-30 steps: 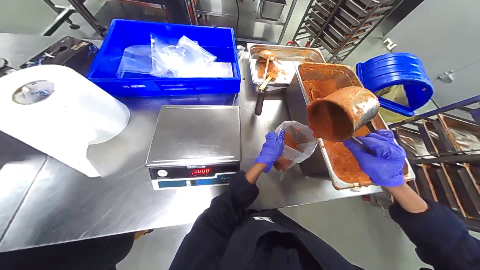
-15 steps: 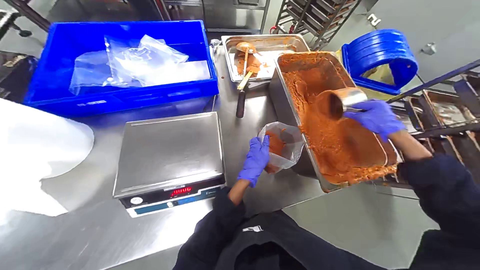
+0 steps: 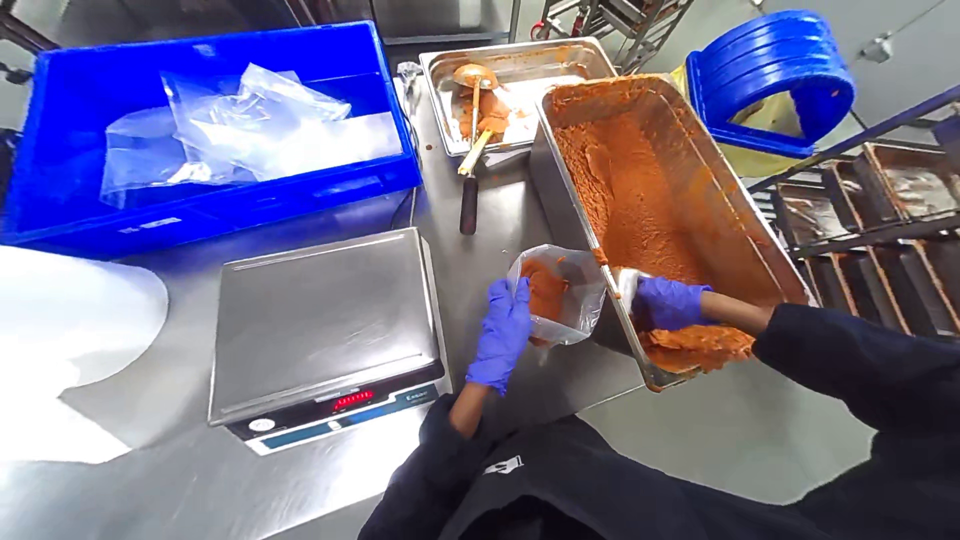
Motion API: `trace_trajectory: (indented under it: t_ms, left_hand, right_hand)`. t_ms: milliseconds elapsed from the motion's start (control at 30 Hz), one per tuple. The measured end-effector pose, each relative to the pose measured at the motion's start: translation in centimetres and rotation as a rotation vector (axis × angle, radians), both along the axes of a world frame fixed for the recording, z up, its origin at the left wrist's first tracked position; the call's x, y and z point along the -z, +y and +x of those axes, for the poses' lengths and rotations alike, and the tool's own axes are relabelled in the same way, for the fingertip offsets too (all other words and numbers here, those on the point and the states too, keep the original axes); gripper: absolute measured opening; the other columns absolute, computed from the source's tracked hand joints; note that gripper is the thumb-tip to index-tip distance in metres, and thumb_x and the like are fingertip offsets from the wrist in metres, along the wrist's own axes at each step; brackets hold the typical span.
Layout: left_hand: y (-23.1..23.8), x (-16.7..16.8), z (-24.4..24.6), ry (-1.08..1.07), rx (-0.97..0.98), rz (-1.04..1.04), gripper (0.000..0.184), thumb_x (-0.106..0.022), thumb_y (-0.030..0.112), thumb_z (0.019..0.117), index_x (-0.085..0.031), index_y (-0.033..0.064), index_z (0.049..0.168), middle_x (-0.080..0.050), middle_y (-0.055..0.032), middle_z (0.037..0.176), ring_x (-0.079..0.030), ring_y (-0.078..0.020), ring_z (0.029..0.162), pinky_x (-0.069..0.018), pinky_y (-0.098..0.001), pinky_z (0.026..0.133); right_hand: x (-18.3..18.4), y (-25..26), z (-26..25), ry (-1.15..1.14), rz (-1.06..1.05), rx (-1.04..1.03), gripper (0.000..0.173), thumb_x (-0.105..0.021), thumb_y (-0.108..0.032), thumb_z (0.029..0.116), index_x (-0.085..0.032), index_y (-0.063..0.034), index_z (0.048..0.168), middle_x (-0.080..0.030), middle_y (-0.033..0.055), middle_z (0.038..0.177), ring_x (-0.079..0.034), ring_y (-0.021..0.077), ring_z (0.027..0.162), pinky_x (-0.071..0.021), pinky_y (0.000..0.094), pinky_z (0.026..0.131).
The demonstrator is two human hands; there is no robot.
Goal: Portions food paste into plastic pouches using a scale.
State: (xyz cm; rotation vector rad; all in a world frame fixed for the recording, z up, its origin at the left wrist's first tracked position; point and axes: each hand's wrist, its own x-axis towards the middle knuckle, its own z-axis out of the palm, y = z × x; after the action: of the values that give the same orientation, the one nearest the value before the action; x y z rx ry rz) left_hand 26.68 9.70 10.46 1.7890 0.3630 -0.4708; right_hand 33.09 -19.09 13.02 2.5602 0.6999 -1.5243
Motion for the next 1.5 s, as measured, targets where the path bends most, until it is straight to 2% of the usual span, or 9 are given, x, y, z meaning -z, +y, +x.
trace_trajectory:
  t_ms: [333,400,633,900,1000,1067,1133,1233,1500]
  left_hand:
    - [-0.1,-0.4,0.4,0.019,0.085,0.002,0.056,-0.035,0.042,0.1108,-0.044,-0.0027,0.142,-0.06,-0.0251,0.126,-0.066,-0.0336,0.105,-0.0544,-0.0526,0.091]
    - [-0.2,-0.5,0.6,0.026,0.09,0.016,0.057,-0.034,0.044,0.1108,-0.044,-0.0026,0.141,-0.061,-0.0249,0.123,-0.067,-0.0333,0.101,-0.0548,-0.0527,0.088]
    - [-0.4,-0.2,0.9,0.044,0.106,0.033,0.061,-0.03,0.048,0.1104,-0.042,-0.0015,0.144,-0.058,-0.0263,0.132,-0.066,-0.0361,0.109,-0.0534,-0.0548,0.093]
    - [-0.3,-0.1,0.9,0.051,0.098,0.0,0.062,-0.031,0.049,0.1102,-0.044,-0.0037,0.14,-0.06,-0.0267,0.124,-0.068,-0.0357,0.102,-0.0549,-0.0531,0.09]
    - [-0.2,-0.3,0.9,0.035,0.089,-0.021,0.062,-0.031,0.049,0.1101,-0.045,-0.005,0.138,-0.058,-0.028,0.126,-0.067,-0.0365,0.102,-0.0546,-0.0536,0.089]
    - [-0.1,-0.4,0.9,0.033,0.102,-0.009,0.063,-0.031,0.048,0.1103,-0.044,-0.0056,0.141,-0.055,-0.0291,0.132,-0.066,-0.037,0.105,-0.0539,-0.054,0.091]
    - [0.0,-0.4,0.8,0.024,0.099,-0.009,0.062,-0.03,0.047,0.1108,-0.045,-0.0055,0.141,-0.054,-0.0288,0.133,-0.066,-0.0364,0.106,-0.0538,-0.0532,0.092]
    - [-0.2,-0.3,0.8,0.018,0.081,-0.021,0.06,-0.029,0.046,0.111,-0.046,-0.0049,0.138,-0.058,-0.0267,0.125,-0.067,-0.034,0.1,-0.0556,-0.0511,0.088]
    - [-0.1,-0.1,0.6,0.027,0.079,-0.03,0.061,-0.029,0.045,0.1111,-0.046,-0.0065,0.138,-0.058,-0.0276,0.126,-0.067,-0.0345,0.104,-0.0551,-0.0495,0.091]
  right_hand:
    - [-5.6,-2.9,-7.3,-0.372,0.364,1.265,0.01,-0.074,-0.013,0.0914,-0.071,-0.0033,0.09,-0.065,0.0027,0.075,-0.057,0.0096,0.067,-0.0498,0.0336,0.067]
    - [-5.4,-3.4,-9.0,-0.495,0.559,1.465,0.009,-0.068,-0.008,0.0931,-0.068,-0.01,0.085,-0.057,-0.0082,0.06,-0.046,-0.0004,0.049,-0.0399,0.0185,0.048]
    - [-2.4,-4.7,-9.5,-0.594,1.111,1.781,0.03,-0.047,0.002,0.1,-0.068,-0.0085,0.081,-0.067,-0.0073,0.063,-0.043,-0.0055,0.042,-0.0365,0.0114,0.042]
    - [-11.2,-1.5,-11.0,-1.013,1.35,1.226,0.025,-0.069,-0.003,0.0834,-0.072,-0.0261,0.074,-0.069,-0.0152,0.067,-0.058,-0.0043,0.055,-0.0511,0.0142,0.055]
    - [-12.1,0.5,-11.7,-1.295,1.206,0.762,0.014,-0.081,-0.014,0.0804,-0.075,-0.0261,0.08,-0.071,-0.0197,0.082,-0.063,-0.0074,0.08,-0.0517,0.0157,0.083]
    - [-11.1,2.1,-11.4,-1.411,1.076,0.393,0.012,-0.078,-0.018,0.0878,-0.071,-0.0129,0.08,-0.066,-0.0084,0.077,-0.059,-0.0031,0.082,-0.0418,0.0214,0.097]
    - [-9.1,3.3,-10.4,-1.481,0.978,0.044,0.022,-0.07,-0.018,0.0953,-0.066,-0.003,0.079,-0.055,0.0072,0.065,-0.052,0.0136,0.068,-0.0372,0.0306,0.093]
    - [-6.5,3.8,-8.6,-1.535,0.869,-0.316,0.024,-0.058,-0.019,0.1018,-0.062,-0.0052,0.082,-0.05,0.0076,0.061,-0.048,0.0211,0.061,-0.0399,0.0326,0.086]
    - [-6.3,3.8,-9.0,-1.548,0.781,-0.513,0.026,-0.052,-0.018,0.1046,-0.065,-0.0034,0.088,-0.048,0.0061,0.059,-0.047,0.0215,0.059,-0.0405,0.0342,0.084]
